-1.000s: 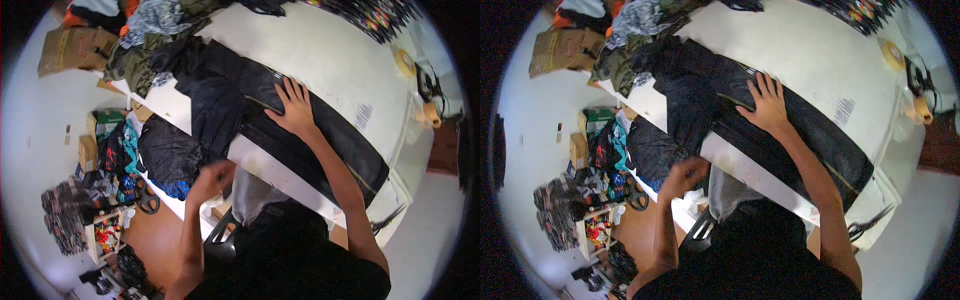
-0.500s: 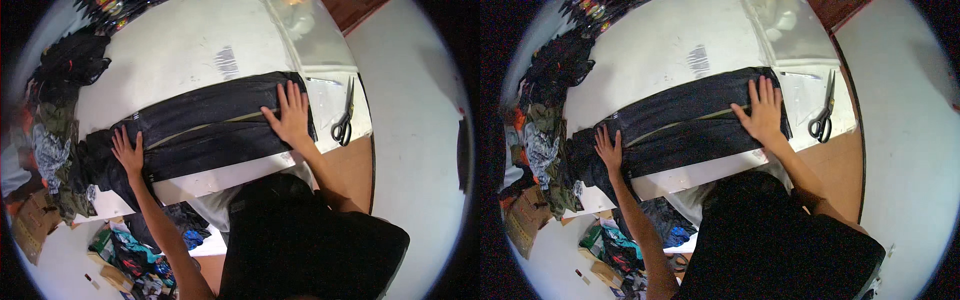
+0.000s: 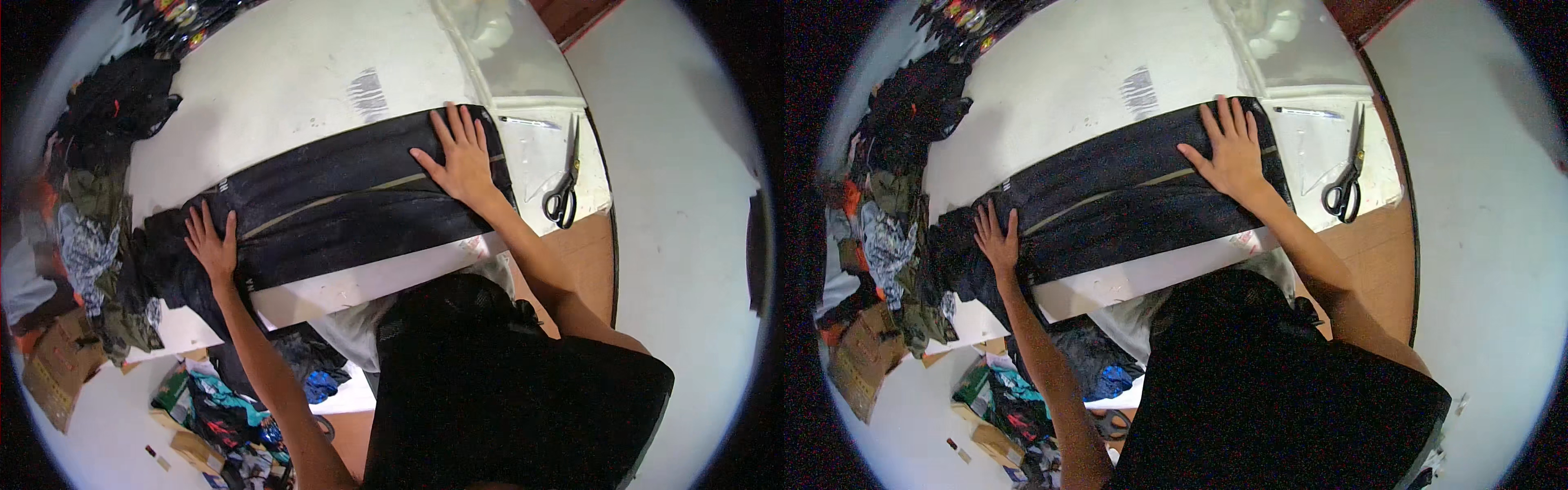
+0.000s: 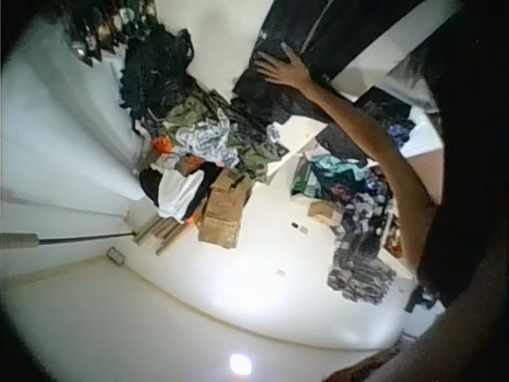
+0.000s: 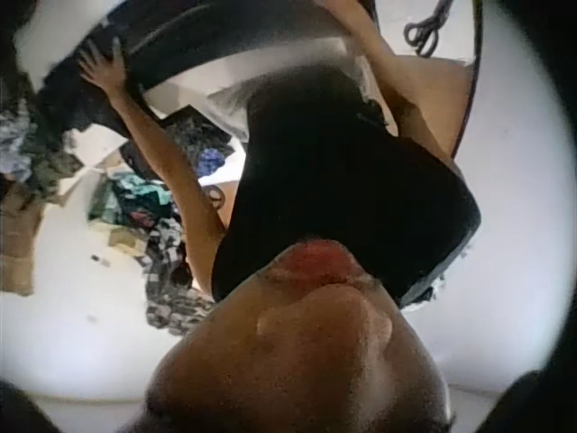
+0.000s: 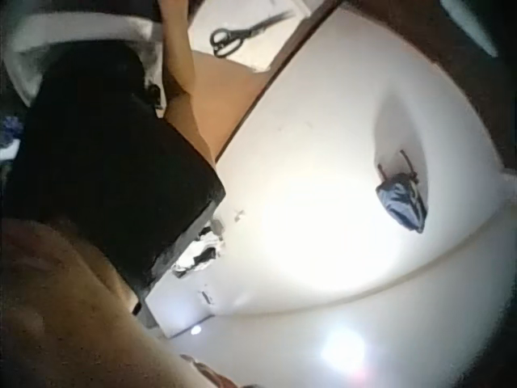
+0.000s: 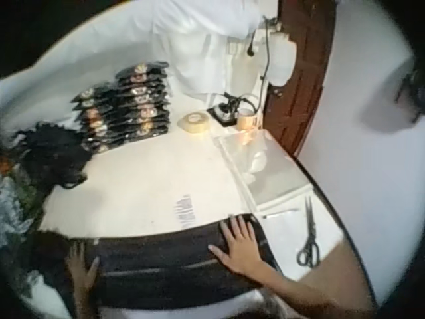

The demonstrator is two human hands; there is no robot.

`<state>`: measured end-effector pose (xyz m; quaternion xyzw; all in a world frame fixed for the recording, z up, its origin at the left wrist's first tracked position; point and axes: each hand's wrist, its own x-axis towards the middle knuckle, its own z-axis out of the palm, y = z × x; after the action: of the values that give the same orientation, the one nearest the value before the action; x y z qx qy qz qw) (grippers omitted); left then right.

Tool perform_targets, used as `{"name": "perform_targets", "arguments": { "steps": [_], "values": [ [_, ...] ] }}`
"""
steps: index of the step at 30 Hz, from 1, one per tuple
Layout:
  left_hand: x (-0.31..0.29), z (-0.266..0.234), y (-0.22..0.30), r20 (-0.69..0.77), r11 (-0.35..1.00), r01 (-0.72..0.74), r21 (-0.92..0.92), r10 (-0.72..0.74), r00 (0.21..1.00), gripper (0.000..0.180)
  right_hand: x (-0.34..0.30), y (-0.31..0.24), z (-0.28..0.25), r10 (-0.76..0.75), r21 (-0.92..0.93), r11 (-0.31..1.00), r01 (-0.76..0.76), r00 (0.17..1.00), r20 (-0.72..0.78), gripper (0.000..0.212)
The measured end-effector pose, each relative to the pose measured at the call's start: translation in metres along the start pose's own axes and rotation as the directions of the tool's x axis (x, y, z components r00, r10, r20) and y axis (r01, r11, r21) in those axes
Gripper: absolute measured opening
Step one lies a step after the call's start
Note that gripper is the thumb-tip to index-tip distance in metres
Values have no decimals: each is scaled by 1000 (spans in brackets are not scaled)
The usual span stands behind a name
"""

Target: Folding a black shirt on a white table.

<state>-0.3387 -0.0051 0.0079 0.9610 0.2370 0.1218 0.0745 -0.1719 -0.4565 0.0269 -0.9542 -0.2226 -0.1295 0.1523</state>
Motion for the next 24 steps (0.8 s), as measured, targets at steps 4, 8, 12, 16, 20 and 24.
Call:
{"name": "perform_targets", "arguments": {
  "steps": [4, 8, 12, 16, 20, 24],
  "values": [
    [1, 0, 1, 32, 999, 35, 35, -36, 999, 73, 0, 17, -4, 81, -60, 995, -81, 997, -13, 79],
    [2, -1, 0, 29, 999, 36, 32, -37, 999, 74, -9, 0, -17, -22, 79, 997, 20, 1000, 19, 72],
    [1, -10, 3, -4, 1000, 20, -16, -20, 1000, 76, -28, -24, -49, -320, 389, 881, 270, 945, 66, 62],
    [-10, -33, 35, -181, 976, -203, 85, 215, 960, 56, -51, -25, -41, -352, 418, 860, 291, 933, 73, 43],
    [-42, -69, 90, -33, 892, -415, -176, 416, 909, 34, -50, -27, -47, -329, 423, 857, 293, 944, 13, 27],
    [-61, -60, 96, 58, 885, -426, -187, 443, 894, 24, -49, -28, -47, -268, 428, 873, 234, 963, 20, 21]
  ]
}}
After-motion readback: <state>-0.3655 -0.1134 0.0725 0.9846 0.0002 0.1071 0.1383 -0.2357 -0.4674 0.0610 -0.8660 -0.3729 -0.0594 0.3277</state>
